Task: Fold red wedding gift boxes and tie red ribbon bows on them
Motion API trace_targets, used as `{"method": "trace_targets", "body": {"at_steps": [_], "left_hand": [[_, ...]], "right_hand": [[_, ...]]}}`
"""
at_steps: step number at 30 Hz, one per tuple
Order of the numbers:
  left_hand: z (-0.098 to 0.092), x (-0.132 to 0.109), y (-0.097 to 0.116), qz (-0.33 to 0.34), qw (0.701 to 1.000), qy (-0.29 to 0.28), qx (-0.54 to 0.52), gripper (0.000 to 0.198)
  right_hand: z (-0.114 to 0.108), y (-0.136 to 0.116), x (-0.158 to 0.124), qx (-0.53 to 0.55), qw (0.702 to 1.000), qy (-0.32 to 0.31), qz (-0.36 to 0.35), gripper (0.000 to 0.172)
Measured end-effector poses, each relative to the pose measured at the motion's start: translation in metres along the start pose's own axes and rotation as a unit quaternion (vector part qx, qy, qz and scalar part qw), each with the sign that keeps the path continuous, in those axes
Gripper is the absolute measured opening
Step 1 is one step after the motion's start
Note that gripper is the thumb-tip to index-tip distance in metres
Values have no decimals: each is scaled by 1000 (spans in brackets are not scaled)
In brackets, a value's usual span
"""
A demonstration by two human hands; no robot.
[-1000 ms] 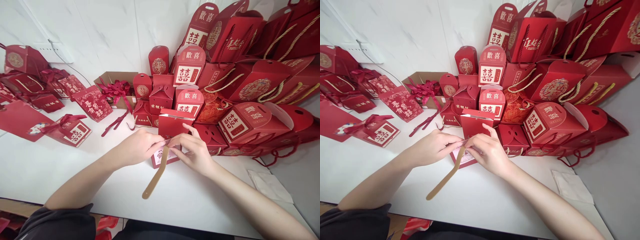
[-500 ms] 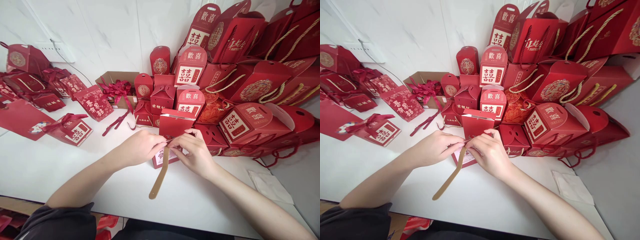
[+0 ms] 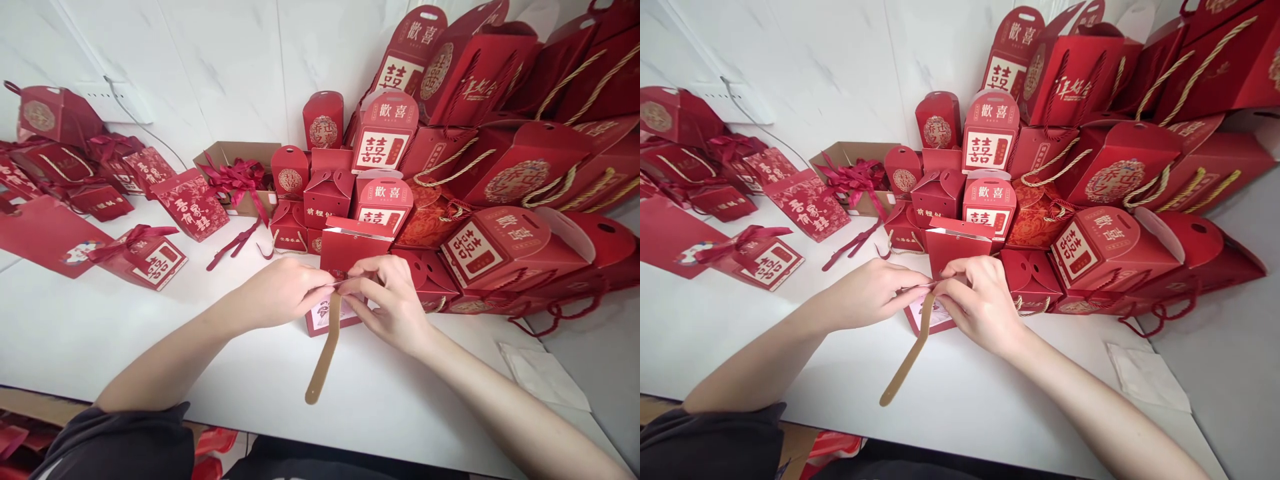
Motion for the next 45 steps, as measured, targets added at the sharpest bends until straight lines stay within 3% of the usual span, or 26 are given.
{"method": "trace_targets", "body": {"at_steps": [4,10,17,22,26,30,32,34,37,40,42,45], "left_hand": [[-1,0,0,15,1000,-4,1,28],[-3,2,-1,34,999,-1,19,24],[3,4,-4,36,996,72,24,18],[1,6,-4,28,996,89,0,21],[2,8,-10,4,995,62,-76,17],[6,11,-18,-28,985,-3,-172,12],[7,12,-21,-48,977,-29,-205,11],[7,13,-22,-60,973,-37,-220,11],[7,15,-21,-55,968,-48,-241,12],[8,14,-18,-35,961,-59,-267,12],[7,13,-14,-11,960,-54,-275,13],[6,13,-9,15,961,-36,-273,11]], "right_hand": [[0,1,1,47,998,-30,-14,6],[0,10,5,162,984,-61,50,5],[2,15,3,225,968,-69,87,6],[3,17,0,221,967,-47,119,7],[1,11,-2,239,959,-49,146,9],[-6,4,2,250,950,-120,146,6],[-11,4,5,262,944,-143,138,2],[-20,3,10,259,954,-118,94,6],[-33,-11,13,212,972,-77,-61,11],[-36,-33,9,97,975,-111,-167,31],[-37,-40,6,23,981,-120,-150,41],[-40,-34,3,-7,995,-76,-64,47]]}}
Point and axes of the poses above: each hand's wrist, its own x-axis towards the middle knuckle, its own z-axis out of the palm, y = z × x, the point moved 4 cm from there along x, towards the middle knuckle, and after that the axes turned 3 degrees about y, right-handed, at the moved point
